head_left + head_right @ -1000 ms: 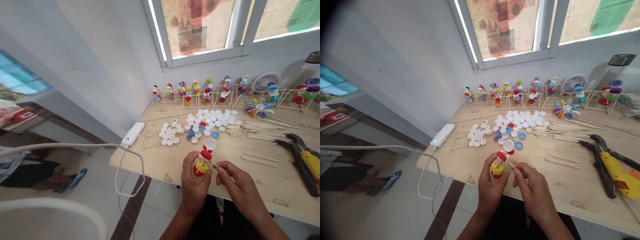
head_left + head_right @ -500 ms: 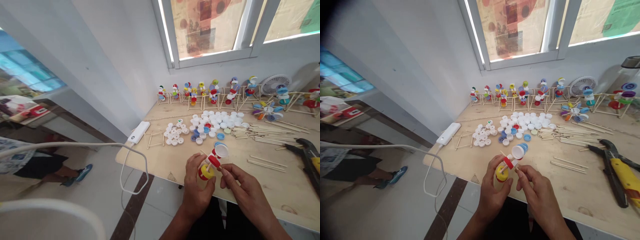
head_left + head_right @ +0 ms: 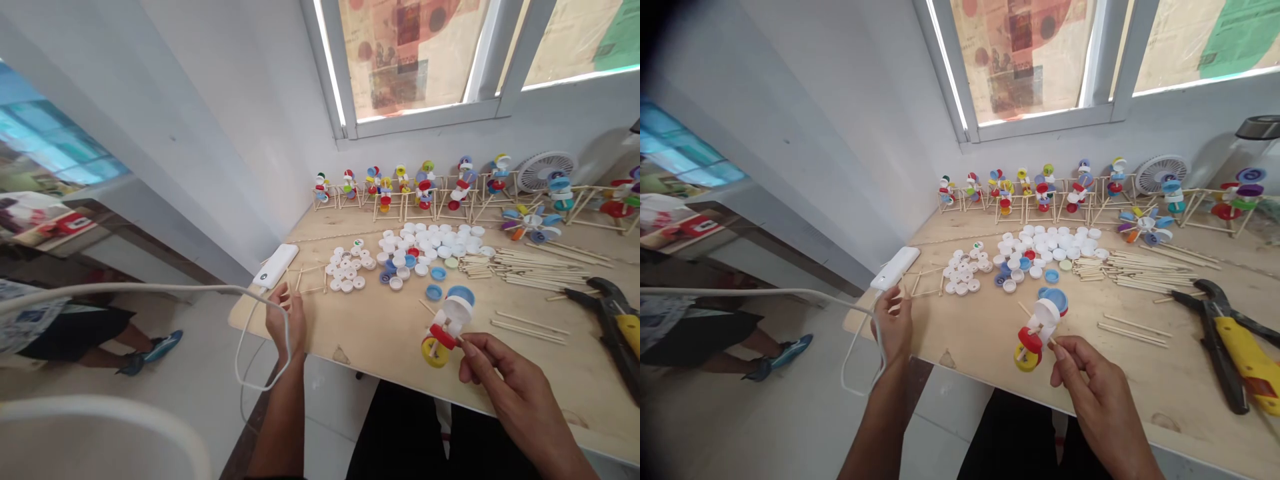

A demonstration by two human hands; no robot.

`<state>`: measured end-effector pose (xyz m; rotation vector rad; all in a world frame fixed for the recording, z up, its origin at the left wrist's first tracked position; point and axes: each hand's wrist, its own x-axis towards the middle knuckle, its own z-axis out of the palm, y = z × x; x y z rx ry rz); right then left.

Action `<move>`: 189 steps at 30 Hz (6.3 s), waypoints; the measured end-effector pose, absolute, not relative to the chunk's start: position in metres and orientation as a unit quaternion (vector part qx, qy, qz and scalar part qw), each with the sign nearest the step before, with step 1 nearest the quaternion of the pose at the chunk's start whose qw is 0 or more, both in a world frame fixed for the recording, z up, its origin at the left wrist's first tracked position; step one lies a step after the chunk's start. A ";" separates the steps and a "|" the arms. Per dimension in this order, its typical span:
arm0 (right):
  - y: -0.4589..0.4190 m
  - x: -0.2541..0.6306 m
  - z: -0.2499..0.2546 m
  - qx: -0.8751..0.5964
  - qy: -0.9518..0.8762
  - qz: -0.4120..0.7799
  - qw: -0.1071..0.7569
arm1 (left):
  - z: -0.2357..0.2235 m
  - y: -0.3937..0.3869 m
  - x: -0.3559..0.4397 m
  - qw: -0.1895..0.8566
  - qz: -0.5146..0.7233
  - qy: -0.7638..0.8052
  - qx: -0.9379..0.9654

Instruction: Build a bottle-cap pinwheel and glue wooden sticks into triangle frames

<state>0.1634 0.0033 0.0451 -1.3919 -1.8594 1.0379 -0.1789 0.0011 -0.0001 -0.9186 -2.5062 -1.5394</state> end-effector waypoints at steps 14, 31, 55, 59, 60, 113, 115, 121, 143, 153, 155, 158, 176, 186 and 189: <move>-0.002 0.165 0.047 -0.544 -0.676 0.388 0.313 | 0.000 0.022 -0.225 0.047 -0.268 -0.904 -0.330; -0.002 0.179 0.063 -0.567 -0.643 0.362 0.367 | 0.029 -0.049 -0.172 -0.011 -0.351 -0.864 -0.361; 0.027 0.192 0.096 -0.447 -0.803 0.071 0.388 | 0.019 -0.014 -0.043 -0.165 -0.367 -0.704 -0.585; 0.029 0.182 0.101 -0.409 -0.833 0.115 0.356 | 0.029 -0.020 -0.047 -0.165 -0.411 -0.694 -0.568; 0.030 0.179 0.102 -0.401 -0.838 0.125 0.349 | 0.032 -0.020 -0.048 -0.161 -0.425 -0.687 -0.566; 0.054 0.158 0.071 -0.426 -0.850 0.194 0.243 | 0.025 0.011 -0.048 -0.267 -0.574 -0.593 -0.497; 0.054 0.159 0.071 -0.426 -0.842 0.220 0.247 | 0.024 0.011 -0.048 -0.269 -0.571 -0.594 -0.498; 0.056 0.162 0.070 -0.430 -0.813 0.300 0.253 | 0.021 0.012 -0.049 -0.279 -0.572 -0.590 -0.497; 0.051 0.163 0.064 -0.439 -0.773 0.368 0.274 | 0.019 0.012 -0.048 -0.327 -0.594 -0.572 -0.462; 0.047 0.167 0.060 -0.447 -0.782 0.338 0.275 | 0.017 0.007 -0.050 -0.319 -0.581 -0.594 -0.456; 0.047 0.169 0.057 -0.451 -0.782 0.333 0.273 | 0.017 0.004 -0.050 -0.314 -0.569 -0.601 -0.465; 0.045 0.169 0.052 -0.461 -0.779 0.323 0.277 | 0.017 0.000 -0.050 -0.298 -0.551 -0.610 -0.484; 0.028 0.164 0.025 -0.521 -0.762 0.280 0.263 | 0.015 -0.008 -0.044 -0.187 -0.376 -0.683 -0.598; 0.020 0.156 0.025 -0.523 -0.806 0.186 0.206 | 0.023 -0.007 -0.043 -0.160 -0.330 -0.686 -0.628; 0.018 0.159 0.024 -0.531 -0.798 0.188 0.213 | 0.024 -0.007 -0.043 -0.165 -0.324 -0.688 -0.628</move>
